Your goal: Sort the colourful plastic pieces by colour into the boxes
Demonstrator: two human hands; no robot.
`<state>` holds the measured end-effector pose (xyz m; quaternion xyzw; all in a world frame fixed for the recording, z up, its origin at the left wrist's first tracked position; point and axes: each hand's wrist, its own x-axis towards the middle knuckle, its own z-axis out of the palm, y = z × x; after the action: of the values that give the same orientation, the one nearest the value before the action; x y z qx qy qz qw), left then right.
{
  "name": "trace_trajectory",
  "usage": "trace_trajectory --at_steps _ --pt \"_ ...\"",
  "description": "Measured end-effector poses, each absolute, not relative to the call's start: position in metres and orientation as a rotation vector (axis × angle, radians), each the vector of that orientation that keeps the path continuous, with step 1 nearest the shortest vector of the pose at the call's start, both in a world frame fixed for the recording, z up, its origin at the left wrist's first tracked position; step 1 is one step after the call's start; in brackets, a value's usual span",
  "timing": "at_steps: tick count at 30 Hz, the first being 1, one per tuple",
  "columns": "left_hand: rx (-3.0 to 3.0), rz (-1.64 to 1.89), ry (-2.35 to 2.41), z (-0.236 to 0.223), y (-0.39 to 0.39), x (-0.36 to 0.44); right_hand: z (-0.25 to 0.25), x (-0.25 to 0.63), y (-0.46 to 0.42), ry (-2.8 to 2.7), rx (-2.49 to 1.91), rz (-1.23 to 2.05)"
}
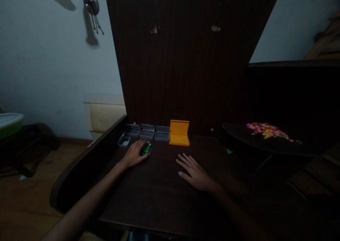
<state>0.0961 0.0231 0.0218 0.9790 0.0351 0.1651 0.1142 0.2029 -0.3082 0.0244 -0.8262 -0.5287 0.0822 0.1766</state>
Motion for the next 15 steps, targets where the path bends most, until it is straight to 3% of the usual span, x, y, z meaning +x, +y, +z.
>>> trace_trajectory --at_steps 15 --pt "2.749 0.288 0.134 0.023 0.034 0.112 0.021 0.205 -0.308 -1.51 -2.343 0.214"
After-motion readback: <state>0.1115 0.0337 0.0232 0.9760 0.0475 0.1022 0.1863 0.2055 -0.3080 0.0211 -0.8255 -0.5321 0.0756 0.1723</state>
